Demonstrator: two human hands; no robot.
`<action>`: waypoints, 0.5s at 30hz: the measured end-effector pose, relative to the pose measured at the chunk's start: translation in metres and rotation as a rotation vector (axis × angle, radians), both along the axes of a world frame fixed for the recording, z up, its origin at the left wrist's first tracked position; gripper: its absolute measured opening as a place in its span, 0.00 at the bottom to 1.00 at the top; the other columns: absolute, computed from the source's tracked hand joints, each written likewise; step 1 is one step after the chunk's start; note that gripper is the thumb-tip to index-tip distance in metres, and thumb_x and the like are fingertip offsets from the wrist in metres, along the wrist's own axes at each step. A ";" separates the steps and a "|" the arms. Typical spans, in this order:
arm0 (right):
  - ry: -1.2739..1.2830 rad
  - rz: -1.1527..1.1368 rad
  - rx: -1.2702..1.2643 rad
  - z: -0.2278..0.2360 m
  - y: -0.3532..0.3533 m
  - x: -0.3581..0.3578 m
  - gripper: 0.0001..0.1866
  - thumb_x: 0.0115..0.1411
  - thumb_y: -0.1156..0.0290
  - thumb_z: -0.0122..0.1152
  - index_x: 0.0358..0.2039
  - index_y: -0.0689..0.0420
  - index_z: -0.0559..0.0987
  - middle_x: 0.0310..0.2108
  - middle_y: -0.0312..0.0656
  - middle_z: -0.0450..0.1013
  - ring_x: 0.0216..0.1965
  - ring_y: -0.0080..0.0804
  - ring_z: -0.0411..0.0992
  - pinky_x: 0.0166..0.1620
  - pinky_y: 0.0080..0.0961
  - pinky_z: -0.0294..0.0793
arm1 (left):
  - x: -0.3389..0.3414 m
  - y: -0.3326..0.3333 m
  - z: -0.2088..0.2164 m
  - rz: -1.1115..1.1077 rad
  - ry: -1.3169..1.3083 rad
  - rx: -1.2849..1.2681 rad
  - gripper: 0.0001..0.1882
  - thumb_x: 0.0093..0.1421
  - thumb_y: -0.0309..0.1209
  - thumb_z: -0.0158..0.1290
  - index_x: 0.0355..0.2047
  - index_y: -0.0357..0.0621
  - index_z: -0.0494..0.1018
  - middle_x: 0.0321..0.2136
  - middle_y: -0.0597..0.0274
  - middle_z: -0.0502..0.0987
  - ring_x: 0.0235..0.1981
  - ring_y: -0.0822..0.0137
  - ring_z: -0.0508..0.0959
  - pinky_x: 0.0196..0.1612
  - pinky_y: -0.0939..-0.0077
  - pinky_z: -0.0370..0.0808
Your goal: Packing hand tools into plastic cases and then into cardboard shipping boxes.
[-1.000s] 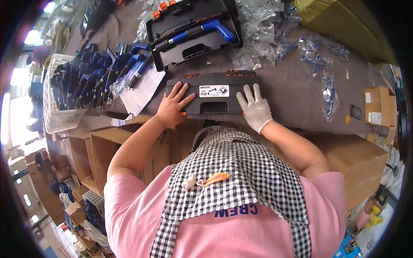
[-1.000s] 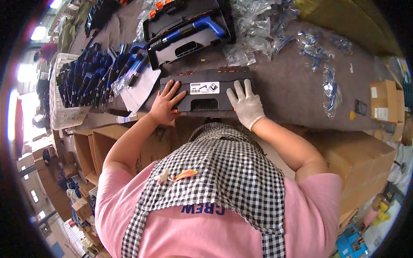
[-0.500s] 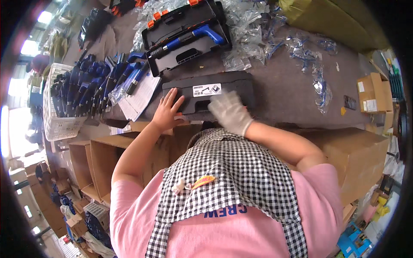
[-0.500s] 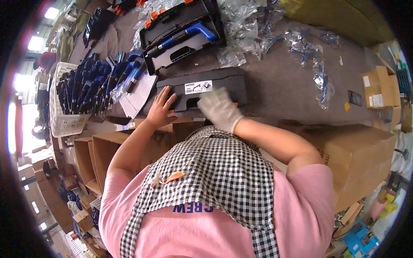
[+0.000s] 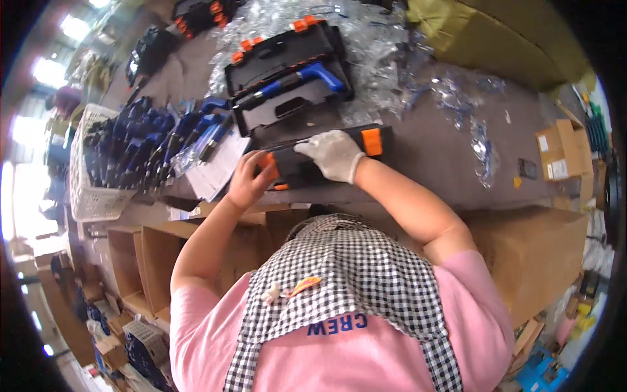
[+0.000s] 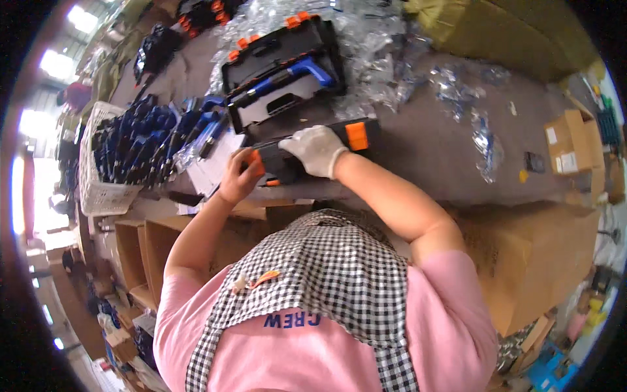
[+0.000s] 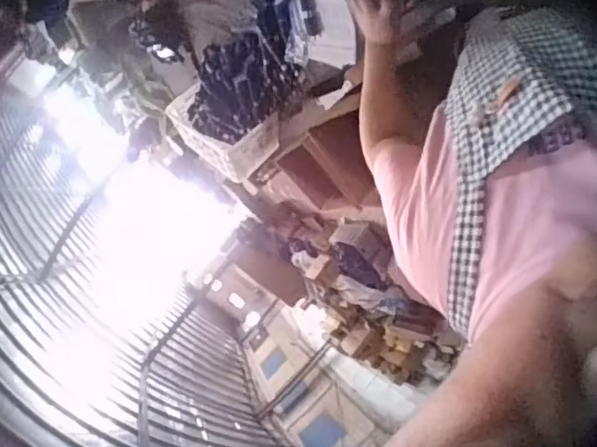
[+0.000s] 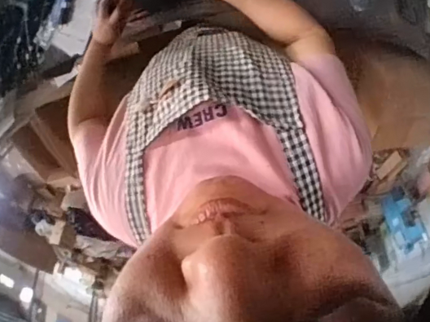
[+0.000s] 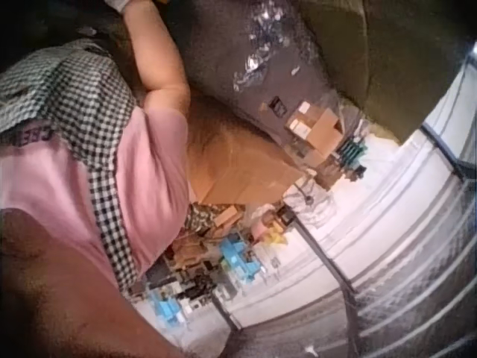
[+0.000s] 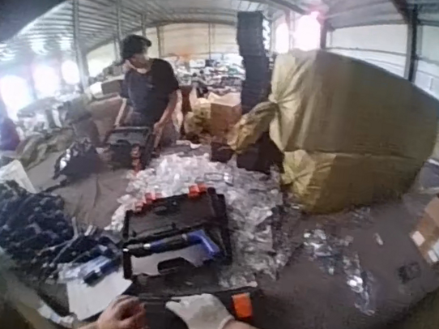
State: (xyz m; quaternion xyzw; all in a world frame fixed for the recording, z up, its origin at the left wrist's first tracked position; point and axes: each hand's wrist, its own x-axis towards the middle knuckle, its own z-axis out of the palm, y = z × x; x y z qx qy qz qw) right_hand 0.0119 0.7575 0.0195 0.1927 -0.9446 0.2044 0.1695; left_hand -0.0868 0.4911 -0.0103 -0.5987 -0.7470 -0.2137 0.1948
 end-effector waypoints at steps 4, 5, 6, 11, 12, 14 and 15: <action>-0.175 0.013 -0.045 0.015 0.023 -0.011 0.23 0.46 0.75 0.58 0.47 0.53 0.78 0.33 0.45 0.77 0.37 0.45 0.76 0.42 0.40 0.74 | -0.005 0.024 0.029 -0.023 0.046 -0.008 0.18 0.44 0.27 0.62 0.38 0.50 0.75 0.51 0.46 0.71 0.48 0.47 0.73 0.46 0.55 0.74; -0.181 0.026 -0.042 0.017 0.023 -0.014 0.23 0.46 0.75 0.58 0.47 0.53 0.78 0.33 0.45 0.77 0.37 0.45 0.76 0.42 0.40 0.74 | -0.008 0.026 0.035 -0.035 0.048 0.046 0.20 0.43 0.28 0.62 0.40 0.51 0.75 0.51 0.46 0.71 0.48 0.48 0.73 0.46 0.53 0.74; -0.122 0.033 -0.056 0.021 0.024 -0.018 0.21 0.48 0.74 0.58 0.46 0.52 0.78 0.33 0.44 0.77 0.37 0.44 0.76 0.42 0.40 0.75 | -0.014 0.024 0.036 -0.023 0.046 0.051 0.20 0.43 0.28 0.62 0.40 0.51 0.75 0.51 0.46 0.71 0.48 0.48 0.73 0.46 0.53 0.74; 0.135 -0.017 0.106 0.013 -0.006 -0.008 0.16 0.52 0.71 0.52 0.43 0.51 0.78 0.25 0.35 0.72 0.27 0.33 0.72 0.30 0.32 0.70 | -0.033 0.002 0.003 -0.088 0.137 0.118 0.20 0.46 0.31 0.57 0.43 0.51 0.75 0.47 0.49 0.72 0.47 0.49 0.73 0.48 0.50 0.72; 0.090 -0.018 0.165 0.001 -0.012 0.000 0.16 0.54 0.70 0.50 0.44 0.51 0.78 0.26 0.34 0.71 0.26 0.30 0.70 0.30 0.30 0.69 | -0.031 -0.005 -0.009 -0.121 0.098 0.076 0.21 0.47 0.32 0.56 0.44 0.49 0.74 0.46 0.50 0.72 0.46 0.50 0.73 0.48 0.49 0.71; 0.067 0.037 0.243 -0.038 -0.024 0.018 0.16 0.54 0.68 0.51 0.43 0.52 0.78 0.25 0.34 0.70 0.25 0.28 0.69 0.29 0.28 0.68 | -0.024 -0.030 -0.049 -0.191 -0.082 -0.071 0.28 0.48 0.42 0.58 0.49 0.46 0.72 0.46 0.47 0.71 0.47 0.49 0.73 0.50 0.48 0.69; -0.041 0.018 0.231 -0.059 -0.023 0.026 0.14 0.53 0.68 0.52 0.39 0.51 0.79 0.24 0.34 0.71 0.25 0.29 0.70 0.29 0.27 0.69 | -0.018 -0.023 -0.022 -0.286 -0.233 -0.153 0.39 0.44 0.53 0.62 0.52 0.42 0.70 0.49 0.44 0.69 0.49 0.47 0.71 0.52 0.47 0.68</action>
